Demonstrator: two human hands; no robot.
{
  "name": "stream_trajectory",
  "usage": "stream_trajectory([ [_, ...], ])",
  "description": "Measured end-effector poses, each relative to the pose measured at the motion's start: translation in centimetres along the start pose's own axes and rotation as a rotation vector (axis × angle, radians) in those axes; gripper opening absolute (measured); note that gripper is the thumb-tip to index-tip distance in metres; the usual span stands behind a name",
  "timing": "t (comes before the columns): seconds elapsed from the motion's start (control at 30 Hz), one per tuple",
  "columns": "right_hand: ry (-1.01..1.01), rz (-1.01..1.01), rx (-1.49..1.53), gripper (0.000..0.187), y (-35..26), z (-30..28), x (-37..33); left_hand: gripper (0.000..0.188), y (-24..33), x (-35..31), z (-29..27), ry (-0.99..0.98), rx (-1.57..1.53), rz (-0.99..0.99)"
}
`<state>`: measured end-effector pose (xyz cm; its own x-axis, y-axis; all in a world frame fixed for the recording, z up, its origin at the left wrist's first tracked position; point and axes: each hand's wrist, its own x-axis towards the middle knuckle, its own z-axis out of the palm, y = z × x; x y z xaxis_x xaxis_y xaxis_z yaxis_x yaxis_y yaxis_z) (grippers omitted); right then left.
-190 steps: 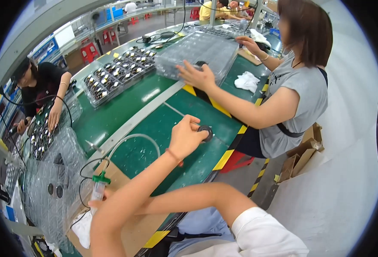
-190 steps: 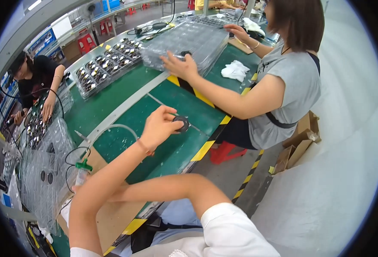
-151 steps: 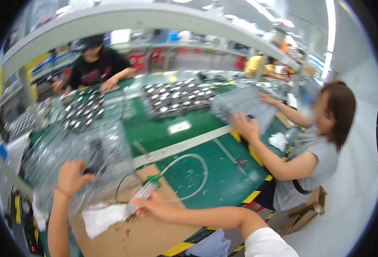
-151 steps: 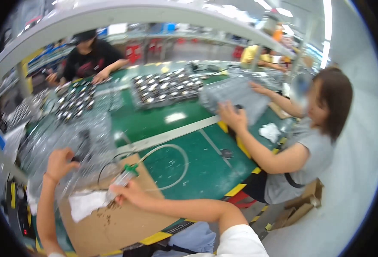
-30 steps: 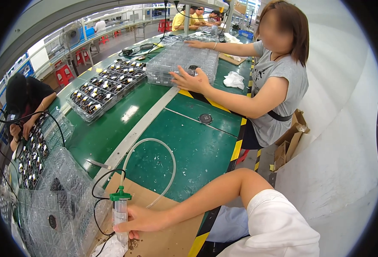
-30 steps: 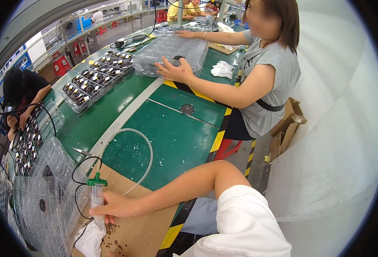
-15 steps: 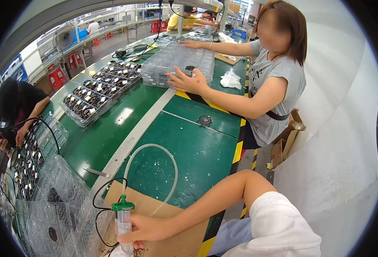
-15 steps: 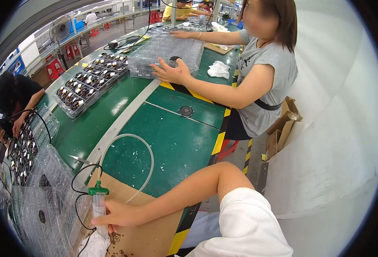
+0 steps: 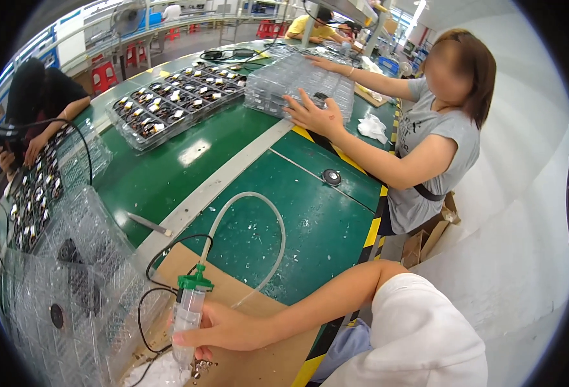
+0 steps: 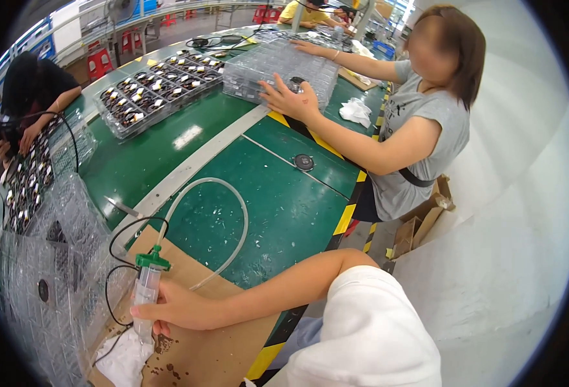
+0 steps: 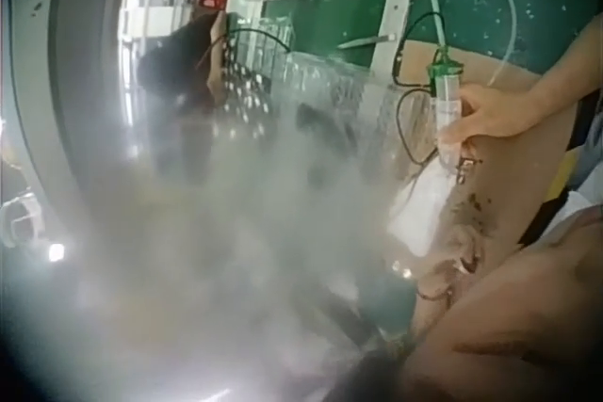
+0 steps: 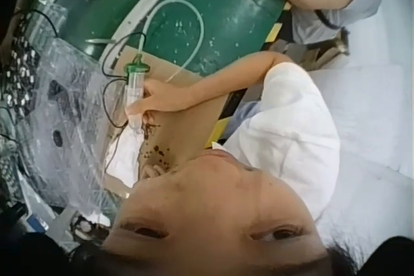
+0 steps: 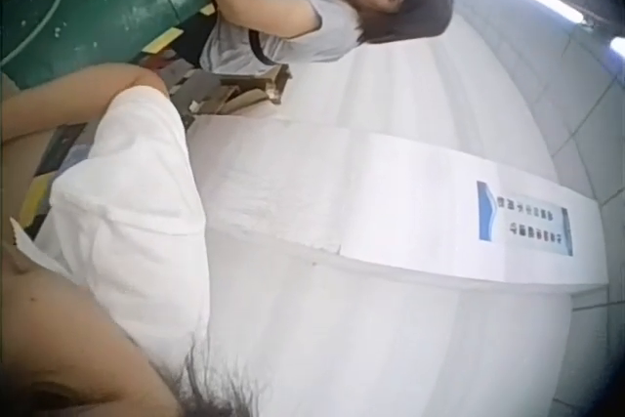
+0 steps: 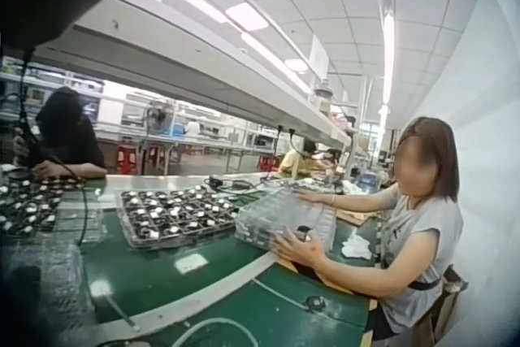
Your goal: The person applies adhesive to smartwatch casings using a pneumatic dispenser, then assembles the smartwatch back components onto the casings.
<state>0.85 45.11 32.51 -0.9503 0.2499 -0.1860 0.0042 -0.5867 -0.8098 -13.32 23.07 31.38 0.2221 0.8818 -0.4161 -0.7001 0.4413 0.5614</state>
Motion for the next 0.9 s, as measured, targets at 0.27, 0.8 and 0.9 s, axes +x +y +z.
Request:
stream_trajectory([
  [0.27, 0.042, -0.109, -0.041, 0.030, -0.3, 0.4, -1.0, 0.031, -0.9, -1.4, 5.8, 0.048, 0.660, 0.518],
  [0.8, -0.050, -0.253, -0.144, 0.029, 0.2, 0.3, -0.8, 0.035, -2.9, 1.7, 10.7, 0.553, 0.794, 0.700],
  [0.9, 0.049, -0.249, -0.189, 0.029, 0.5, 0.2, -0.6, 0.020, -2.7, 2.5, 10.6, 0.423, 0.695, 0.700],
])
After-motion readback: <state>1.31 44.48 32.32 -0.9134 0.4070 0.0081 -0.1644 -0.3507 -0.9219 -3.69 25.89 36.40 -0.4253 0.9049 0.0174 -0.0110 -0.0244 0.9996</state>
